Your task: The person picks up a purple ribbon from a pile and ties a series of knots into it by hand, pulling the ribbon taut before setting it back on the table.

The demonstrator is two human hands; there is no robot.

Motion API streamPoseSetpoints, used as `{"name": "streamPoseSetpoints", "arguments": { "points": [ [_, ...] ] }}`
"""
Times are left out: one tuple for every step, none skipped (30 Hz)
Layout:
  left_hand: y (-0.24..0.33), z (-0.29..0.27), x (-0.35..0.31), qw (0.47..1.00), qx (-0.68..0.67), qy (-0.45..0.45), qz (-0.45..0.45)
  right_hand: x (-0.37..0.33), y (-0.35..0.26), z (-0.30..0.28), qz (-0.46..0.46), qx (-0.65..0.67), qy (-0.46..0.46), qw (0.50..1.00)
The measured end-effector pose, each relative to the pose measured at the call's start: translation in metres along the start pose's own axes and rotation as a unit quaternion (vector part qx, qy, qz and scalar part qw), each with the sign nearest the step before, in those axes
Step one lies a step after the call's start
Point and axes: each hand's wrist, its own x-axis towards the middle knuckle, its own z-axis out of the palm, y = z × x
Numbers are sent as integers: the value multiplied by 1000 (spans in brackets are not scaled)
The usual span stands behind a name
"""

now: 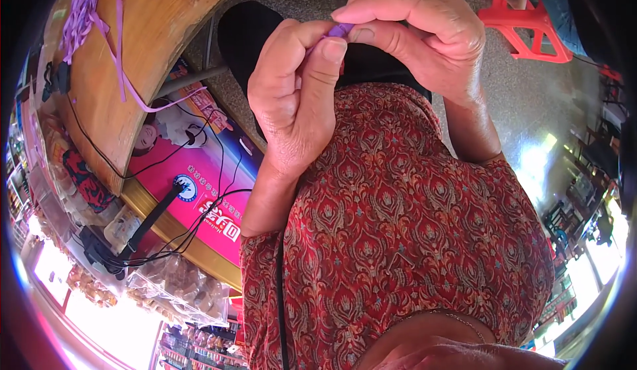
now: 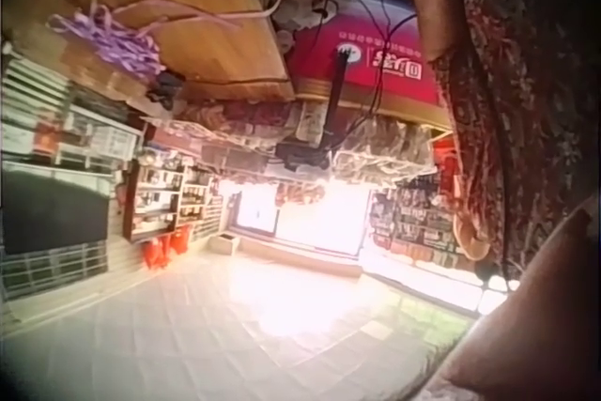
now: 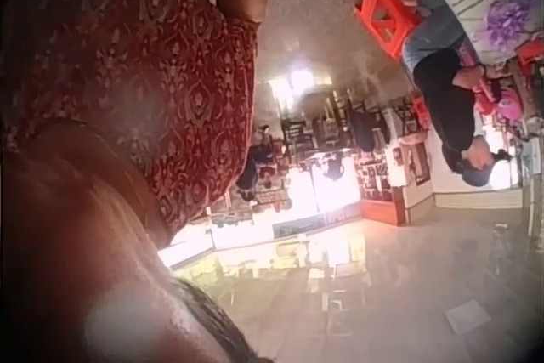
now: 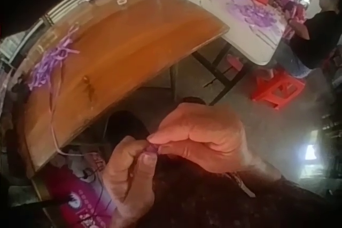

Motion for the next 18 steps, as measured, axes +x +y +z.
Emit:
{"name": "streamPoseSetpoints", "arguments": {
  "points": [
    [1,0,2,1000,6,3,9,1,0,0,2,2,-4,1000],
    [2,2,5,1000,8,0,18,0,-1,-2,5,-1,-2,1000],
    [3,2,6,1000,5,-3,19,0,-2,-3,6,-4,1,1000],
    [3,2,9,999,28,-9,27,0,-3,-5,16,6,2,1000],
    [2,-1,8,998,58,-8,33,1,0,-2,24,22,-4,999],
    [1,-4,7,998,61,-3,32,2,2,1,23,26,-9,999],
    [-1,-7,6,997,68,-3,30,3,3,6,36,44,3,998],
    [0,-7,7,997,68,-11,29,3,1,7,52,56,22,997],
    [0,-6,8,997,65,-14,29,3,0,5,54,53,24,997],
    [1,-5,10,998,58,-16,26,4,-2,1,54,46,20,997],
    [0,-5,8,998,57,-14,21,4,-1,1,52,43,11,998],
    [-2,-6,7,998,59,-12,21,2,7,5,52,45,9,998],
    [-4,-8,6,998,59,-14,24,-3,20,12,26,44,26,998],
    [-5,-8,6,998,57,-18,28,-6,26,15,0,42,46,998],
    [-5,-9,6,998,57,-18,28,-6,27,14,1,41,46,998],
    [-5,-9,6,998,49,-22,19,-6,27,14,-7,34,45,998],
    [-4,-10,6,999,43,-27,10,-5,27,14,-15,28,43,999],
    [-6,-10,5,999,43,-27,10,-6,27,14,-15,28,43,999]
  ]
}}
